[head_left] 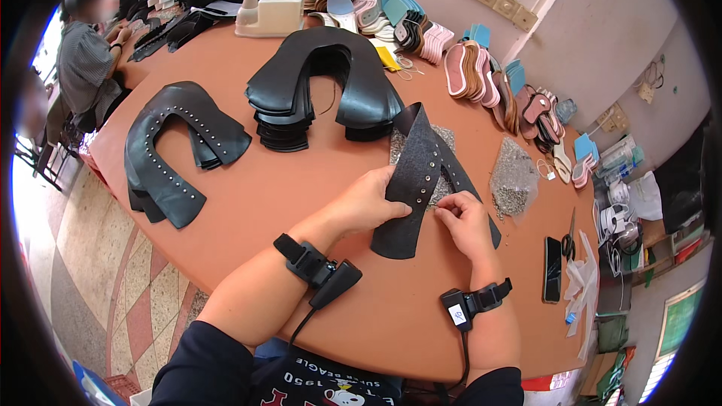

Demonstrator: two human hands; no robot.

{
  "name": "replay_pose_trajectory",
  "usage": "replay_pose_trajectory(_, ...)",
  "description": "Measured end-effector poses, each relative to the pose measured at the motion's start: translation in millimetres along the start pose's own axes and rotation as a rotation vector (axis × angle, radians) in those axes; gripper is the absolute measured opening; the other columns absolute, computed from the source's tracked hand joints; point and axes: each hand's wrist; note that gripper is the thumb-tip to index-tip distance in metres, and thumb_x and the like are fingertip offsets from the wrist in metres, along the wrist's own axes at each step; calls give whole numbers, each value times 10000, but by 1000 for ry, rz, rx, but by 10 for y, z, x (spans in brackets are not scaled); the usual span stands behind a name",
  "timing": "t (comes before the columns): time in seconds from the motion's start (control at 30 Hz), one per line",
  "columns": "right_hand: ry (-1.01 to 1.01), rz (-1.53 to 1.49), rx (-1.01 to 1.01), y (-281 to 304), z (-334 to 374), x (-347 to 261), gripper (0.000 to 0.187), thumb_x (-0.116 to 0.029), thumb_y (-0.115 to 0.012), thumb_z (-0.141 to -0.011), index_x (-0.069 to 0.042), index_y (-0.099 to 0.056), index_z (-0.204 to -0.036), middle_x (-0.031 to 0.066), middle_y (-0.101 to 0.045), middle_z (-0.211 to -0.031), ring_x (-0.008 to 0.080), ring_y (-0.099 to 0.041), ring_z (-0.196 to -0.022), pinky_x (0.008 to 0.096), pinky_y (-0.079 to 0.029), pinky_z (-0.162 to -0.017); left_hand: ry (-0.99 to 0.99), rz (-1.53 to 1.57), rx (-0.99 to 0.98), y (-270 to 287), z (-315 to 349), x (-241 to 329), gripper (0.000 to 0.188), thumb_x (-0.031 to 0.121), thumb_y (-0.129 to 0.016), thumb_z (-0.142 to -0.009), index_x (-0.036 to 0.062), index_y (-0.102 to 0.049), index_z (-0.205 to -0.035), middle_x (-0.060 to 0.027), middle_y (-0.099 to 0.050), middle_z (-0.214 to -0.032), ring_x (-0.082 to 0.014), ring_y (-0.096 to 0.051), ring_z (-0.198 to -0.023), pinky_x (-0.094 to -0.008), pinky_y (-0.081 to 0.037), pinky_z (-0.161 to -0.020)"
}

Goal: The recorder is inspecting and organizing black leather shoe upper components, checking for quality and prepping them with small metal studs/eyelets.

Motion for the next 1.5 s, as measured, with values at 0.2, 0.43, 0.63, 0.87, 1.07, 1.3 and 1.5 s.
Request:
replay_pose_trajectory(0.2,152,305,39,-34,-5,-31,92,-47,-653,-770,15,-620,-829,50,-612,-793,131,-590,-683,254,-461,-623,14,47,13,6,-1,-2,412,-89,-616,-756,-24,-516,-1151,-71,-618,-1051,-128,-589,-955,-284,-486,-859)
replay_pose_trajectory(0.43,48,-464,-95,-34,105,-281,78,31,-626,-798,18,-648,-872,49,-638,-838,97,-602,-750,217,-478,-678,48,119,43,4,-2,1,406,-71,-639,-753,-24,-519,-1138,-75,-621,-1036,-128,-598,-937,-276,-502,-830)
replay_pose_trajectory(0.63,122,-444,-23,-104,136,-363,91,72,-654,-751,25,-653,-829,57,-617,-853,109,-603,-773,217,-482,-665,52,130,25,-17,-13,-3,406,-66,-643,-750,-25,-521,-1136,-80,-619,-1051,-138,-599,-952,-280,-496,-842)
replay_pose_trajectory(0.87,318,-254,55,-112,121,-417,131,63,-707,-701,-15,-667,-799,44,-545,-803,117,-542,-687,238,-451,-599,24,202,-49,-33,-2,5,428,-60,-634,-761,-17,-506,-1166,-82,-609,-1088,-142,-595,-970,-289,-484,-875)
replay_pose_trajectory(1.07,384,-165,68,-116,123,-383,147,49,-721,-687,-28,-688,-808,33,-536,-814,122,-545,-735,235,-461,-640,112,392,-93,-25,-2,4,442,-63,-617,-775,-3,-487,-1192,-88,-608,-1095,-148,-605,-971,-287,-498,-867)
replay_pose_trajectory(1.3,360,-285,38,-102,153,-359,235,47,-698,-684,-19,-695,-909,63,-593,-895,150,-586,-781,240,-480,-705,163,498,-12,-6,9,32,446,-36,-624,-764,-29,-454,-1176,-118,-618,-998,-179,-631,-891,-282,-533,-784)
replay_pose_trajectory(1.5,303,-328,-33,-112,162,-348,331,100,-559,-682,-9,-669,-974,86,-614,-896,165,-607,-803,250,-481,-735,161,526,17,-5,-3,33,443,-49,-625,-749,-30,-459,-1159,-130,-616,-994,-189,-631,-888,-292,-533,-783)
Point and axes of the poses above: each hand's wrist, its own z-axis away from the middle knuckle, its own y-axis out of the back of the hand, x = y × z
